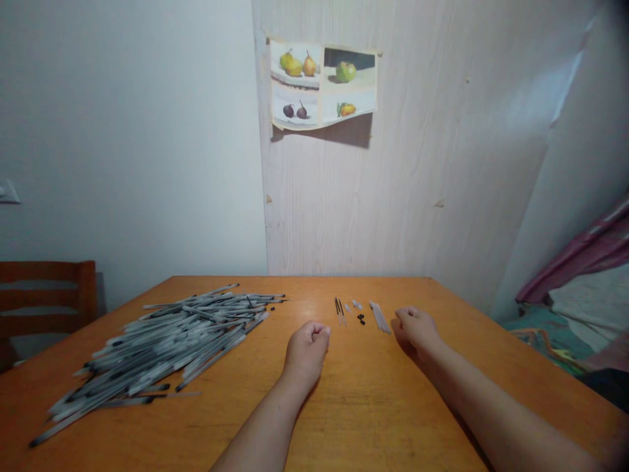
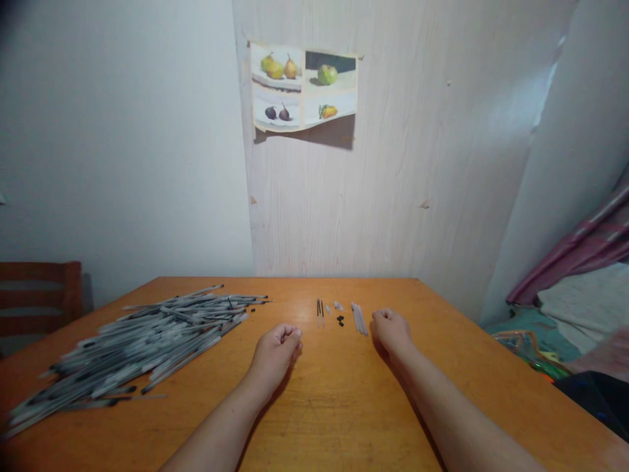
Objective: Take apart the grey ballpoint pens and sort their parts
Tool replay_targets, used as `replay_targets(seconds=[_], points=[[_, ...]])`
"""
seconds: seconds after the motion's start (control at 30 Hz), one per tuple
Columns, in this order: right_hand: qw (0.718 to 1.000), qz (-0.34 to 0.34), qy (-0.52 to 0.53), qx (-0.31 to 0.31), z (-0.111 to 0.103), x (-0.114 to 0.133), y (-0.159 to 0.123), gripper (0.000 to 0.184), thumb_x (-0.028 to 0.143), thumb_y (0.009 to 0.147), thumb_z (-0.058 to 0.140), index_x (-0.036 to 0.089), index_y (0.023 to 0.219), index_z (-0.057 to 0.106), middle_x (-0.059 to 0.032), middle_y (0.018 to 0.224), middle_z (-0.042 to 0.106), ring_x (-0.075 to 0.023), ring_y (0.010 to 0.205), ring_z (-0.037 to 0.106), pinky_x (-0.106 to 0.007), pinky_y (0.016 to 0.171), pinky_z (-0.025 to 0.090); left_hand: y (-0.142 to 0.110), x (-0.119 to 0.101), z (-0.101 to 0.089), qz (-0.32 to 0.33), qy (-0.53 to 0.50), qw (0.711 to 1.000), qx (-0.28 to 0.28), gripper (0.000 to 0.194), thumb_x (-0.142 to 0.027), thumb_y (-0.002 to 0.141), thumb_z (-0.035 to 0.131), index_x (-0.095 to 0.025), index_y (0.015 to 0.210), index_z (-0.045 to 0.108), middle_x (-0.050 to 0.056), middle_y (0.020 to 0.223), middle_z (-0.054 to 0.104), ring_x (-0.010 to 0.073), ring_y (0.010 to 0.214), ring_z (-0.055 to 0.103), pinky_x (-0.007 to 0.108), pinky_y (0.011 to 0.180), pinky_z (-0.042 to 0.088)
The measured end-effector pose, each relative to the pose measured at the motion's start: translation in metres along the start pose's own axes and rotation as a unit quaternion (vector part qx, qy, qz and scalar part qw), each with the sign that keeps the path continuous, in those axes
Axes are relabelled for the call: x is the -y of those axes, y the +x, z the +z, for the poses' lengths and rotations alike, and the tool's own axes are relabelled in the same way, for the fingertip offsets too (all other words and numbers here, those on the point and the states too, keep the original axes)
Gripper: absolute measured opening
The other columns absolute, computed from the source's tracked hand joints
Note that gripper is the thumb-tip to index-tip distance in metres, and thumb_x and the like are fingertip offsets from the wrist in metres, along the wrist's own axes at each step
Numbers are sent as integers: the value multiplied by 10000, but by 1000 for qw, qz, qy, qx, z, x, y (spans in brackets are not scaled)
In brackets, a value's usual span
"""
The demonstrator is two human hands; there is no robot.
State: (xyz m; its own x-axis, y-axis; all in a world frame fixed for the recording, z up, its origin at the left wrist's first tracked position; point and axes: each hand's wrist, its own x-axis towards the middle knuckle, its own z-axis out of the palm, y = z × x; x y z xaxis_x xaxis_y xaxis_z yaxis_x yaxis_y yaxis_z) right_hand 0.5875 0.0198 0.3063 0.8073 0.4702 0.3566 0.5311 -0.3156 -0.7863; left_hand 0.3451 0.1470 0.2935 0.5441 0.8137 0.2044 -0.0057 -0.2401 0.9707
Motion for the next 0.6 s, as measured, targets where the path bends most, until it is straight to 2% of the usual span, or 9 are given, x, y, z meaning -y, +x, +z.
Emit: replay_targets(seconds=[0.17, 0.3, 0.37, 0.43, 0.6], points=[[999, 6, 45, 28, -1, 26, -27, 282, 400, 808, 471, 249, 570, 482, -42, 583, 560, -179, 562, 517, -282, 522, 380, 6, 2, -7, 13, 20, 999, -25, 324, -502, 819, 596, -184, 768, 619, -25, 588, 544, 119, 521, 455, 230, 521, 316], [995, -19, 75, 61, 5, 33, -54, 304, 461, 855, 473, 237, 660, 537, -28, 588, 559, -184, 571, 516, -282, 542, 371, 10, 4, -15, 15, 49, 997, -62, 296, -473, 810, 610, -179, 800, 645, -9, 643, 597, 134, 579, 516, 229, 557, 353], [997, -54, 41, 48, 8, 29, -62, 290, 461, 875, 467, 234, 731, 576, -32, 638, 602, -195, 623, 550, -281, 579, 377, 10, 4, -21, 13, 77, 993, -86, 268, -437, 829, 590, -178, 831, 657, -1, 666, 621, 140, 591, 538, 233, 571, 366], [994, -82, -31, 66, 10, 25, -63, 262, 446, 873, 483, 237, 774, 608, -34, 691, 648, -204, 672, 585, -281, 614, 378, 9, 3, -27, 13, 121, 986, -111, 241, -395, 854, 558, -179, 853, 665, 10, 694, 646, 148, 614, 568, 236, 587, 378], [988, -96, -102, 71, 9, 20, -56, 275, 432, 914, 441, 248, 852, 636, -45, 767, 697, -213, 728, 627, -284, 633, 380, 8, -6, -43, 0, 225, 963, -146, 187, -333, 864, 554, -192, 862, 677, 41, 786, 698, 177, 723, 630, 253, 635, 385]])
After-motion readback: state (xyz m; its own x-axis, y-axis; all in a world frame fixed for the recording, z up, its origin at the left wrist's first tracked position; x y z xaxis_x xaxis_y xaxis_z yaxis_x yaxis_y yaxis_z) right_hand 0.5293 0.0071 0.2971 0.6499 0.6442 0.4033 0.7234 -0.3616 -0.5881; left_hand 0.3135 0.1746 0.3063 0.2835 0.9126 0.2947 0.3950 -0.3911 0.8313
